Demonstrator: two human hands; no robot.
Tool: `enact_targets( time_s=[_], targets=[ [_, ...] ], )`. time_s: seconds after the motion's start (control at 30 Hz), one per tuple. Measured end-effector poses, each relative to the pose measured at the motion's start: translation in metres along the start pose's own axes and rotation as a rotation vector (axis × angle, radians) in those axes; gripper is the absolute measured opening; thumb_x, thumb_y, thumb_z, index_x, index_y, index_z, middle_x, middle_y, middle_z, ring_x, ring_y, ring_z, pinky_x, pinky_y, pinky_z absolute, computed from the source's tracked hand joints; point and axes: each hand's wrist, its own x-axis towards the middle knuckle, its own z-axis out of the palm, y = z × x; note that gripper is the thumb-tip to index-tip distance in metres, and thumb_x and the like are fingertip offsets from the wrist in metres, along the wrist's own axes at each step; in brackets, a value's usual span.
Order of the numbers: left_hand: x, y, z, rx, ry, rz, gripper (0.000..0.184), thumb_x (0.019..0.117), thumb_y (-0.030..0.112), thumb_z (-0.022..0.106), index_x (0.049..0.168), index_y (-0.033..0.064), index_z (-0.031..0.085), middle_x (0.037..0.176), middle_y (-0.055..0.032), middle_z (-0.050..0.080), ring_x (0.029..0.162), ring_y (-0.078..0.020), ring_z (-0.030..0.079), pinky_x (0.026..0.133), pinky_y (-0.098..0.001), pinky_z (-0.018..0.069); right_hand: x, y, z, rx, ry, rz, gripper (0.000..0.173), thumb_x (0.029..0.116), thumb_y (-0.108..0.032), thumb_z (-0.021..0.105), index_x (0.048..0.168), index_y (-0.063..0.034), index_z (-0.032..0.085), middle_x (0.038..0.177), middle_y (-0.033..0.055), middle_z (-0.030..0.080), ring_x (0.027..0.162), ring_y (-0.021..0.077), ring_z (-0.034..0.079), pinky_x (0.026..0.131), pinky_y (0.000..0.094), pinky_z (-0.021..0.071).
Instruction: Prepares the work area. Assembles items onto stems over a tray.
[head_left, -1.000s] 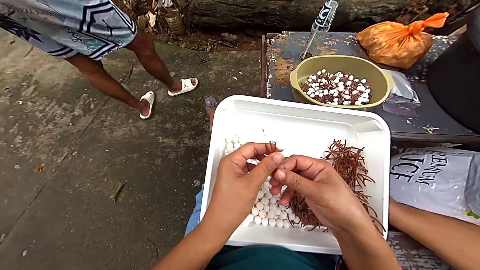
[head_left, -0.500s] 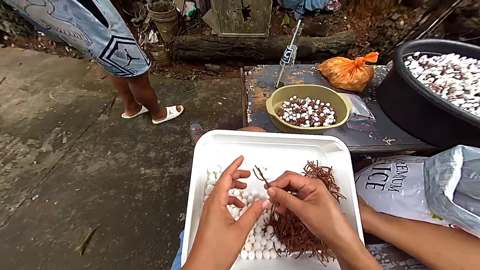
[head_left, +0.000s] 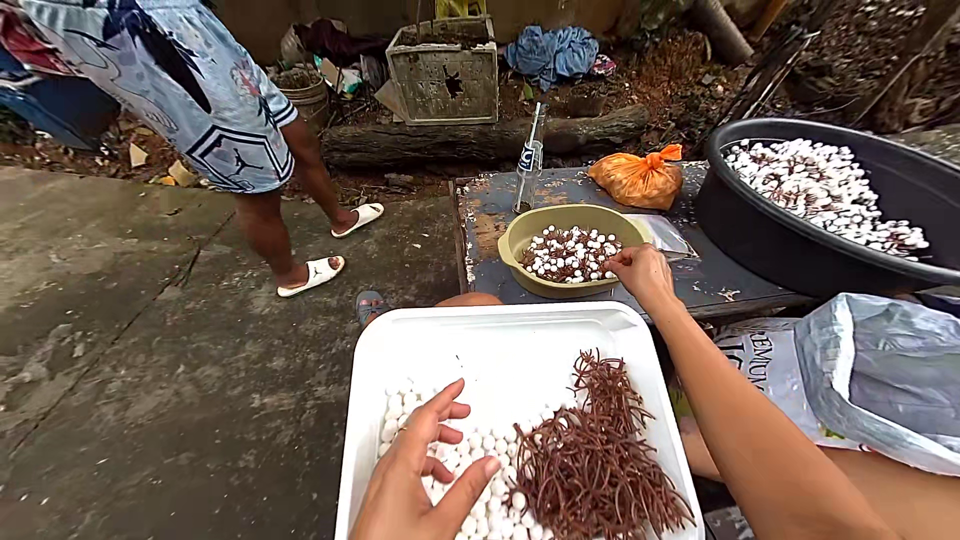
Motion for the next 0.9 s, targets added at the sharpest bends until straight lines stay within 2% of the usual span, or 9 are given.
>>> enact_targets(
  time_s=[0.17,0.33,0.4,0.47,0.53,0.63,0.73,0.8,0.9],
  targets=[
    [0.000,-0.001,-0.006,0.007,0.050,-0.009,0.070,0.0923,0.025,0.075,0.150,-0.0019,0.045,0.132,-0.0125,0.062,0.108,-0.0175,0.067,0.077,-0.0286,0.0587,0.011,-0.010,0.016,-0.115,-0.076,0.069,0.024,0.0953,-0.019,0.072,0.101,0.0041,0.074,0.120,0.0335,0.061,0.114,0.0507,0.058,0.090,0.0676,0.0452],
    [0.002,-0.012,-0.003,0.016,0.101,0.019,0.067,0.0903,0.034,0.073,0.146,0.0035,0.052,0.128,-0.0065,0.066,0.105,-0.0125,0.068,0.073,-0.0237,0.0588,-0.009,-0.031,-0.021,0.036,-0.040,-0.059,0.032,0.0931,-0.023,0.077,0.110,0.0034,0.073,0.117,0.0327,0.061,0.110,0.0488,0.059,0.092,0.0669,0.0449],
    [0.005,-0.016,-0.001,0.020,0.116,0.020,0.065,0.0895,0.039,0.072,0.144,0.0069,0.055,0.127,-0.0043,0.067,0.104,-0.0112,0.069,0.073,-0.0229,0.0588,-0.039,-0.052,-0.051,0.117,-0.046,-0.168,0.026,0.0961,-0.023,0.074,0.108,0.0003,0.073,0.107,0.0219,0.065,0.091,0.0321,0.061,0.082,0.0530,0.0484],
    [0.008,-0.020,0.001,0.021,0.137,0.023,0.060,0.0887,0.042,0.072,0.139,0.0111,0.060,0.124,-0.0021,0.068,0.101,-0.0103,0.070,0.071,-0.0225,0.0591,-0.076,-0.068,-0.077,0.182,-0.090,-0.310,0.016,0.0963,-0.021,0.072,0.096,-0.0052,0.072,0.086,0.0054,0.064,0.067,0.0090,0.054,0.062,0.0294,0.0452],
    [0.010,-0.020,0.001,0.006,0.143,0.032,0.053,0.0900,0.042,0.070,0.135,0.0151,0.064,0.122,0.0010,0.070,0.100,-0.0089,0.070,0.070,-0.0218,0.0586,-0.107,-0.071,-0.088,0.204,-0.187,-0.489,0.009,0.0931,-0.018,0.072,0.087,-0.0120,0.072,0.076,-0.0061,0.063,0.061,-0.0019,0.053,0.054,0.0167,0.0435],
    [0.014,-0.015,0.001,-0.021,0.159,0.053,0.046,0.0913,0.039,0.069,0.132,0.0182,0.066,0.120,0.0046,0.070,0.094,-0.0068,0.070,0.069,-0.0213,0.0586,-0.140,-0.071,-0.083,0.057,-0.259,-0.642,0.007,0.0923,-0.019,0.071,0.092,-0.0154,0.077,0.081,-0.0061,0.064,0.065,0.0022,0.055,0.056,0.0205,0.0451],
    [0.014,-0.010,0.000,-0.024,0.167,0.050,0.043,0.0924,0.035,0.068,0.131,0.0178,0.067,0.119,0.0049,0.070,0.093,-0.0055,0.070,0.068,-0.0201,0.0573,-0.159,-0.072,-0.065,-0.090,-0.259,-0.629,0.010,0.0904,-0.010,0.075,0.099,-0.0110,0.078,0.084,0.0032,0.064,0.068,0.0177,0.061,0.059,0.0398,0.0522],
    [0.011,-0.010,-0.001,-0.026,0.168,0.049,0.041,0.0928,0.034,0.068,0.130,0.0177,0.067,0.118,0.0048,0.070,0.092,-0.0053,0.070,0.068,-0.0198,0.0578,-0.162,-0.072,-0.056,-0.152,-0.258,-0.598,0.007,0.0896,-0.006,0.076,0.096,-0.0087,0.078,0.084,0.0075,0.064,0.070,0.0241,0.064,0.060,0.0466,0.0532],
    [0.009,-0.012,-0.001,-0.038,0.173,0.057,0.038,0.0931,0.034,0.068,0.127,0.0173,0.069,0.117,0.0054,0.071,0.091,-0.0053,0.070,0.068,-0.0196,0.0583,-0.156,-0.073,-0.057,-0.077,-0.216,-0.615,0.005,0.0912,-0.005,0.072,0.090,-0.0086,0.075,0.082,0.0042,0.061,0.067,0.0187,0.059,0.059,0.0402,0.0495]
  ],
)
